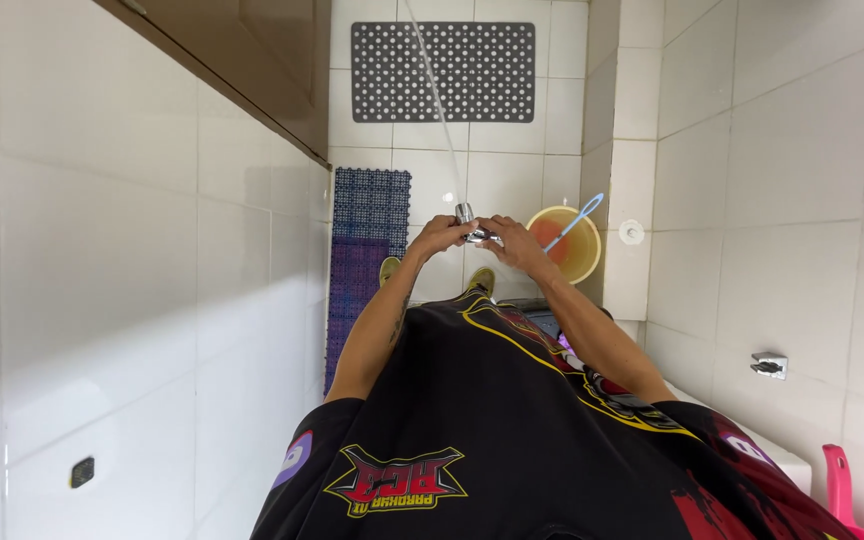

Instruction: The person uses a handheld bidet sprayer to rinse the bathroom floor and a mat. They then pick up a mop and proceed to mop the tiled floor area.

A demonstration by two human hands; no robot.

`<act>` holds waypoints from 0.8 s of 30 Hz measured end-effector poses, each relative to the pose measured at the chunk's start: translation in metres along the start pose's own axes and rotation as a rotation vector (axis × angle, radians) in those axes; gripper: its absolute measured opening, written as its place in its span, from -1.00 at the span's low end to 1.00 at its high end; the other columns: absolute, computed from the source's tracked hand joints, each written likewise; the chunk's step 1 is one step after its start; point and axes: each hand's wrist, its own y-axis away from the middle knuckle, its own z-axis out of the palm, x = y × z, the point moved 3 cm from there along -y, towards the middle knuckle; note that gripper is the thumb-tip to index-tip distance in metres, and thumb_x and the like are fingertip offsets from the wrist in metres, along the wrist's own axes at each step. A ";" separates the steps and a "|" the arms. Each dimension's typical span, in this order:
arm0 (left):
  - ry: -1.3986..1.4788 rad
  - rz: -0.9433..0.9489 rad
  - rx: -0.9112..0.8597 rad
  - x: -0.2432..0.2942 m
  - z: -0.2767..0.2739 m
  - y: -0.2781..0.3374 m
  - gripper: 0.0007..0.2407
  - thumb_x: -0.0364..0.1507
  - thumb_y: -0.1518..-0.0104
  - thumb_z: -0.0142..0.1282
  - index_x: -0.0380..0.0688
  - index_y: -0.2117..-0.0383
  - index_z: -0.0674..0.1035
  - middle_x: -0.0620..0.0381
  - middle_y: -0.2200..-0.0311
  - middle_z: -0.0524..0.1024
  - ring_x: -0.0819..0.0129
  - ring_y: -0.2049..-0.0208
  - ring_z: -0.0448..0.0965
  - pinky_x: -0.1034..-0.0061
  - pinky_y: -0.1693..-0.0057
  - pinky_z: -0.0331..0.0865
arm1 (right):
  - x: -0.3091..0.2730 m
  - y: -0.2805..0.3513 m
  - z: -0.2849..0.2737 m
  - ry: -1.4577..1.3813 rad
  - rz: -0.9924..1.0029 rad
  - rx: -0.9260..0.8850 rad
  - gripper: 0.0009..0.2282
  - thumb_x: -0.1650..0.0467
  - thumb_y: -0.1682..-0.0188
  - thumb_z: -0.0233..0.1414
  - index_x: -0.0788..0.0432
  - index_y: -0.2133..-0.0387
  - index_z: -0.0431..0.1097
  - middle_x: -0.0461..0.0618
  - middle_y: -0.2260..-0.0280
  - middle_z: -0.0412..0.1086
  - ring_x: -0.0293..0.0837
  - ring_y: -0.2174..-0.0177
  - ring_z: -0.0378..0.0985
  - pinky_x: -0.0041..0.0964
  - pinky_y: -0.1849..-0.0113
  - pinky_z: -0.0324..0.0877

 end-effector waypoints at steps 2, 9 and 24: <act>0.016 -0.002 -0.010 -0.003 0.006 -0.003 -0.46 0.12 0.02 0.19 -0.21 0.39 0.66 0.19 0.60 0.53 0.50 0.56 0.48 0.60 0.48 0.26 | 0.000 0.009 0.008 0.026 0.022 0.034 -0.58 0.24 -0.02 0.11 0.11 -0.12 0.34 0.07 0.12 0.43 0.14 0.09 0.46 0.03 0.07 0.39; -0.124 -0.026 -0.101 0.013 0.032 -0.016 -0.47 0.12 -0.02 0.14 -0.20 0.43 0.63 0.19 0.59 0.53 0.45 0.55 0.50 0.55 0.47 0.29 | -0.004 0.038 -0.004 -0.044 0.234 0.135 -0.56 0.24 -0.02 0.11 0.11 -0.15 0.29 0.11 0.13 0.41 0.17 0.11 0.50 0.08 0.12 0.42; -0.045 -0.217 -0.186 -0.017 0.007 0.028 -0.48 0.05 -0.09 0.09 -0.12 0.03 0.58 0.11 0.26 0.64 0.38 0.11 0.63 0.30 0.01 0.49 | 0.002 0.017 0.026 0.088 0.014 -0.108 -0.54 0.24 0.03 0.13 0.02 -0.16 0.30 0.01 0.07 0.41 0.11 0.01 0.42 0.08 0.00 0.32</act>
